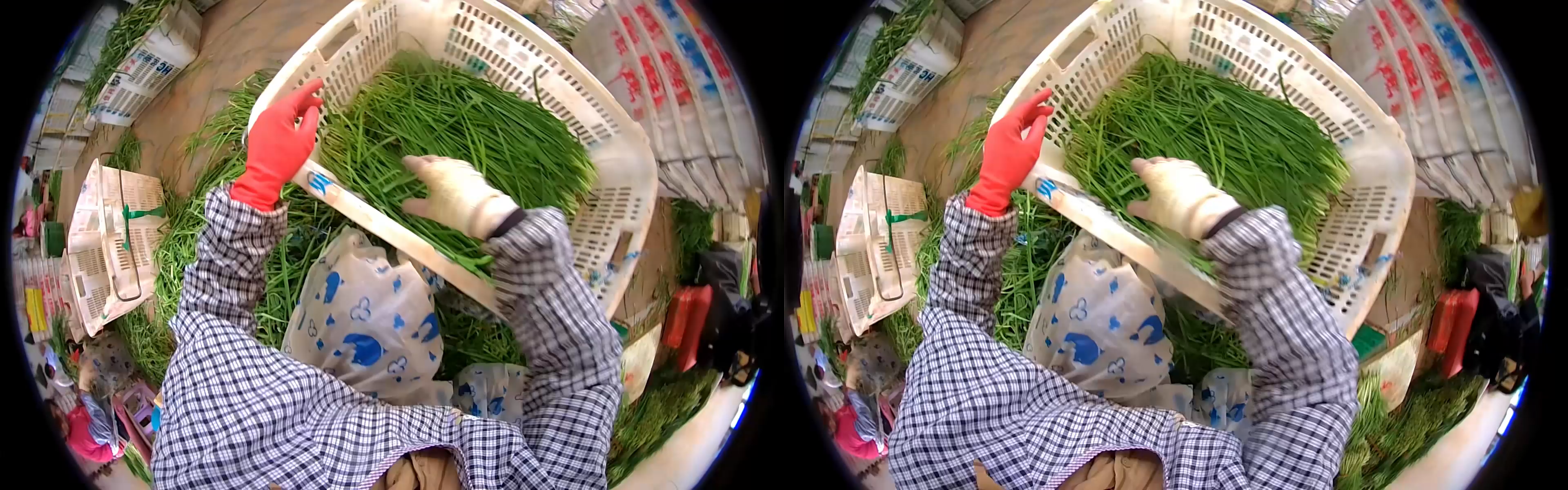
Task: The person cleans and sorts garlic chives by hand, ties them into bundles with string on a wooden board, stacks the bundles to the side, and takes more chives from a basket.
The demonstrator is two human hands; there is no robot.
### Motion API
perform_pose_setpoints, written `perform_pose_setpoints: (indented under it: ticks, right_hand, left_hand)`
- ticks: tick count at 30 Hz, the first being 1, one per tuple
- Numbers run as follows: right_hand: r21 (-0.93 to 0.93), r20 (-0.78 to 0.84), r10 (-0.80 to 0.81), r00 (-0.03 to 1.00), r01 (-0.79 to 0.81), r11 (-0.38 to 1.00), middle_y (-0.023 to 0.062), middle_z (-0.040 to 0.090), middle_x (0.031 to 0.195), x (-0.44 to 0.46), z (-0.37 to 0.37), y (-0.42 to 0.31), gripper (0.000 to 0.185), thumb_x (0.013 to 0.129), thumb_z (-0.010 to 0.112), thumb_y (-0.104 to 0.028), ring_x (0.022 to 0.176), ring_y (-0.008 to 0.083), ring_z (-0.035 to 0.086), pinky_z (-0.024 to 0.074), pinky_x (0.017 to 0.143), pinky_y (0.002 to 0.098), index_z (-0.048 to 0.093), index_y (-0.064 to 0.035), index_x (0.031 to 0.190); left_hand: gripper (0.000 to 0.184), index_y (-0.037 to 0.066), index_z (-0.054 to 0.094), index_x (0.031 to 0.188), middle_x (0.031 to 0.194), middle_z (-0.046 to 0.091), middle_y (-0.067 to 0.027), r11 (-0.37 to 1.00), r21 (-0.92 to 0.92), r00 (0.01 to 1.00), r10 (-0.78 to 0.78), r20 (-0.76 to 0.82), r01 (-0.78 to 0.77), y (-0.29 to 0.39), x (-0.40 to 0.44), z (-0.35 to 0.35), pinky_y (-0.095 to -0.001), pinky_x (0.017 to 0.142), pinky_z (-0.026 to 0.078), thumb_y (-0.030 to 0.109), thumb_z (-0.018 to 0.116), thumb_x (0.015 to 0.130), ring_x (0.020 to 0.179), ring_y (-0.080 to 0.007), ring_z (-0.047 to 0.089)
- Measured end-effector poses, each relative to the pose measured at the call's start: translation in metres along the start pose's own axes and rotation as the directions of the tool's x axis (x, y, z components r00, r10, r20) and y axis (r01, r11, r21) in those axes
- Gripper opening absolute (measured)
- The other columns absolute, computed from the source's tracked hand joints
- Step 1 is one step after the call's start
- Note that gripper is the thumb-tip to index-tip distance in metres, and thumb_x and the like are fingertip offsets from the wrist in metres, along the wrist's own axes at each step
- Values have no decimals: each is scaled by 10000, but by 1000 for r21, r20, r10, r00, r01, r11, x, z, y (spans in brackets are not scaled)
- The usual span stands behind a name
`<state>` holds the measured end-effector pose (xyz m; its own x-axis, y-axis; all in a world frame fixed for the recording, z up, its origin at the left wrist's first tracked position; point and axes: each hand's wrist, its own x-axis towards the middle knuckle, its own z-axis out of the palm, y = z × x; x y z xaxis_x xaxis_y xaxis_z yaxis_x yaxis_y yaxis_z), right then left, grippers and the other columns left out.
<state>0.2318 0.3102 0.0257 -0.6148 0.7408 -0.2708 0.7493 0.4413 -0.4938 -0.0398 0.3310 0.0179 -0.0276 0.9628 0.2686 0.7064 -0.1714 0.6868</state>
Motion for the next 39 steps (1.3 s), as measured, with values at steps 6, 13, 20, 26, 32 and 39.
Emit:
perform_pose_setpoints:
  ticks: [6,13,20,26,32,39]
  right_hand:
    - [-221,212,181,960,-133,966,241,548,1283,100,76,8,1008,682,795,-473,1201,348,533,448,1001,408,331,55,1404]
    - [-32,289,284,914,-288,957,270,579,1190,104,92,12,838,672,826,-346,1087,382,594,500,921,420,442,67,1291]
    - [162,425,307,851,-406,899,275,637,1111,102,108,26,778,748,751,-333,1057,362,628,505,905,395,427,81,1322]
    - [187,489,347,800,-485,854,252,619,1175,113,125,35,770,755,721,-394,1102,362,608,495,939,396,468,69,1317]
    - [681,603,5,798,-518,517,253,476,1389,112,129,73,963,685,783,-415,1290,353,461,375,1076,369,380,85,1401]
    - [741,432,76,899,-402,538,219,619,1190,100,135,58,907,636,883,-274,1073,280,606,477,939,347,446,68,1353]
  left_hand:
    - [374,158,630,1247,960,725,-66,999,-40,999,-21,-38,19,6,-8,2,-278,712,522,115,600,877,843,-159,692]
    - [399,79,594,1288,1045,706,-103,992,-20,990,-126,59,127,26,-9,-1,-279,915,495,10,570,896,1013,-155,666]
    - [374,137,620,1252,967,721,-73,998,-51,999,-47,-8,47,23,-12,3,-263,749,511,89,600,881,875,-146,690]
    - [378,101,610,1265,1007,716,-85,994,-32,994,-100,34,101,30,-11,-1,-274,827,507,52,588,892,937,-150,681]
    - [375,106,612,1264,990,718,-82,995,-46,996,-85,26,87,22,-10,0,-268,805,504,57,587,893,915,-148,681]
    - [361,130,628,1240,946,726,-65,998,-64,999,-26,-20,25,12,-12,6,-250,676,500,105,607,880,821,-141,689]
